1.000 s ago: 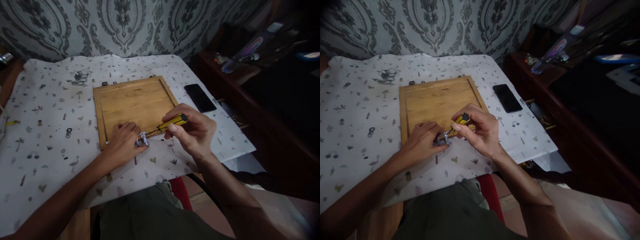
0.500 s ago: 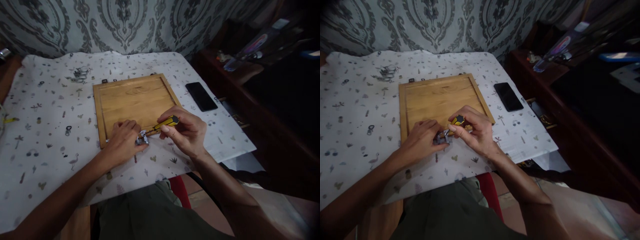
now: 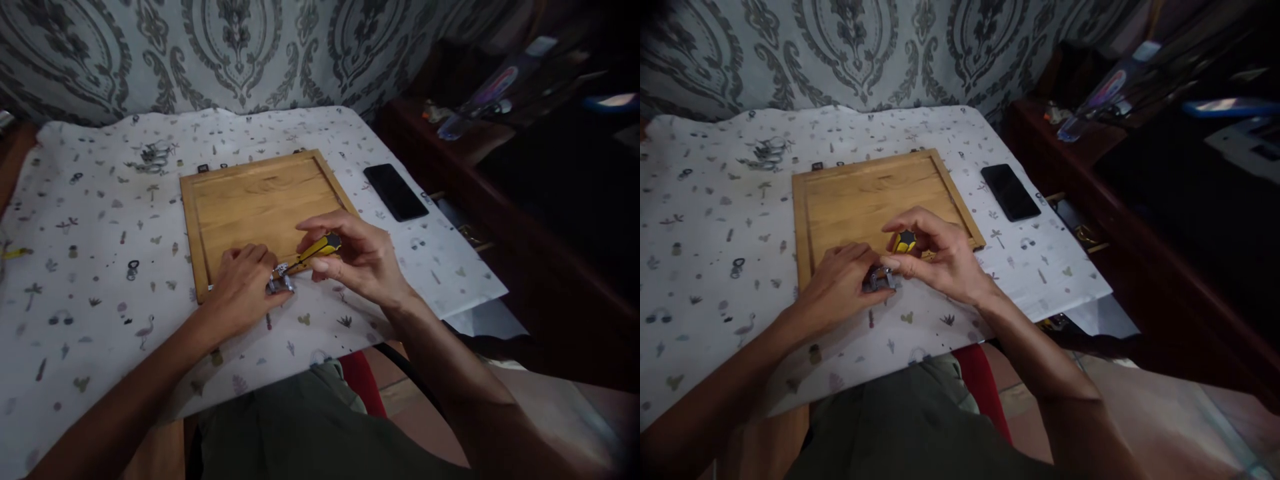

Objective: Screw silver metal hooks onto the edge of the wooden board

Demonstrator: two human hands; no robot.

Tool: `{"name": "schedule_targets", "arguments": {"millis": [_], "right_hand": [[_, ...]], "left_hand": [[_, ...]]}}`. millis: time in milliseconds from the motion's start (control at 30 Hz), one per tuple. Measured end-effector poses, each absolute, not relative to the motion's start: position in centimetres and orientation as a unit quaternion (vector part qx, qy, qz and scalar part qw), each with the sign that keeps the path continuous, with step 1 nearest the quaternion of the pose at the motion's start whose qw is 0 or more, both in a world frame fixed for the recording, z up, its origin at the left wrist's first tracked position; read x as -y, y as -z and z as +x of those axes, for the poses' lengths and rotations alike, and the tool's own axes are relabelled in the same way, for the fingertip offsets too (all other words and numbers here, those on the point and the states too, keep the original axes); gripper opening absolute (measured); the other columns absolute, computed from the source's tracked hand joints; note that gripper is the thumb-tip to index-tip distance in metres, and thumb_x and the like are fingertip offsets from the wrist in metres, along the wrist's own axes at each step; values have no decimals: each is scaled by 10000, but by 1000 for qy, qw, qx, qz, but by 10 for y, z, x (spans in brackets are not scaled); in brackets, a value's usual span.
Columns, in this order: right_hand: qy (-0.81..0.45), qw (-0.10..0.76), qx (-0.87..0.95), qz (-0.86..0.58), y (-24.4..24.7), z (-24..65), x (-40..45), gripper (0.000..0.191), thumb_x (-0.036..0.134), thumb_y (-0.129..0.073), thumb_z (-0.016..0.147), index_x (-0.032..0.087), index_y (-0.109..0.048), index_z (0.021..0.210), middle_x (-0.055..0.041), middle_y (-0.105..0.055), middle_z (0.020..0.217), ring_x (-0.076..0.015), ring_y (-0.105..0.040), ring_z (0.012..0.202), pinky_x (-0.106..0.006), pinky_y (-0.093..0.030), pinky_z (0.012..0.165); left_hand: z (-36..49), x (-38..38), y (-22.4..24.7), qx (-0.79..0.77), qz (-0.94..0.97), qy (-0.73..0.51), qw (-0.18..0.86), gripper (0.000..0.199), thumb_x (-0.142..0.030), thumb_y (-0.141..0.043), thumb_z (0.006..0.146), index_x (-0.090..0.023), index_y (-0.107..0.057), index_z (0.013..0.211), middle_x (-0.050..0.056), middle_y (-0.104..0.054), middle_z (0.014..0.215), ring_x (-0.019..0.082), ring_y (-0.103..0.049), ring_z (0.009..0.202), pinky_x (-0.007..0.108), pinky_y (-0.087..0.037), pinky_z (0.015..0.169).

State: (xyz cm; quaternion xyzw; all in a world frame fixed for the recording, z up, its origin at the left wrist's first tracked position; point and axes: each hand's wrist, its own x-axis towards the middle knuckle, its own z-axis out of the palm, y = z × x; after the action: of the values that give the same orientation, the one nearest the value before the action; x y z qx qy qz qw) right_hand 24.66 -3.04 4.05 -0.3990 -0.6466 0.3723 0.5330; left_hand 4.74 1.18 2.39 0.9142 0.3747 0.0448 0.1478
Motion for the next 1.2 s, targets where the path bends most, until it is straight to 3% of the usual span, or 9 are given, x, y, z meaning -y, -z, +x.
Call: {"name": "schedule_targets", "arguments": {"millis": [100,200,533,933,1200], "right_hand": [[-377,498,682,-380,-42,251,31,272,337,-740,934,181,-722,1156,-35,-700,979,-98,-688,718,-215,-597,623],[-350,482,716,-364,-44,252,30,218,366,-722,946,160,-746,1013,-43,-686,928,-102,-679,682,-228,-583,608],[-104,515,729,-439,-34,236,28,328,442,-777,893,180,-638,753,36,-564,611,-100,-539,551,-240,-399,519],[-117,497,760,-403,-36,241,25,237,378,-729,944,175,-668,839,-3,-649,729,-120,-609,641,-259,-451,570],[-263,479,750,-374,-42,252,22,269,421,-764,905,195,-743,1050,-32,-707,922,-129,-668,787,-259,-547,686]], "left_hand": [[47,-11,-23,-375,913,-48,150,226,-376,-717,887,-179,-654,976,103,-701,1051,333,-657,1048,509,-481,924],[46,-12,-22,-375,913,-58,150,219,-371,-724,882,-192,-649,984,97,-704,1052,332,-658,1050,506,-483,919],[48,-12,-24,-381,910,-50,157,207,-359,-741,866,-190,-631,918,93,-691,1005,332,-658,1040,515,-486,939],[48,-12,-24,-387,907,-51,158,206,-351,-751,853,-192,-634,911,93,-699,1016,338,-660,1041,517,-492,927],[48,-12,-27,-385,908,-38,160,211,-348,-727,872,-181,-649,975,115,-705,1074,354,-657,1081,527,-482,936]]}}
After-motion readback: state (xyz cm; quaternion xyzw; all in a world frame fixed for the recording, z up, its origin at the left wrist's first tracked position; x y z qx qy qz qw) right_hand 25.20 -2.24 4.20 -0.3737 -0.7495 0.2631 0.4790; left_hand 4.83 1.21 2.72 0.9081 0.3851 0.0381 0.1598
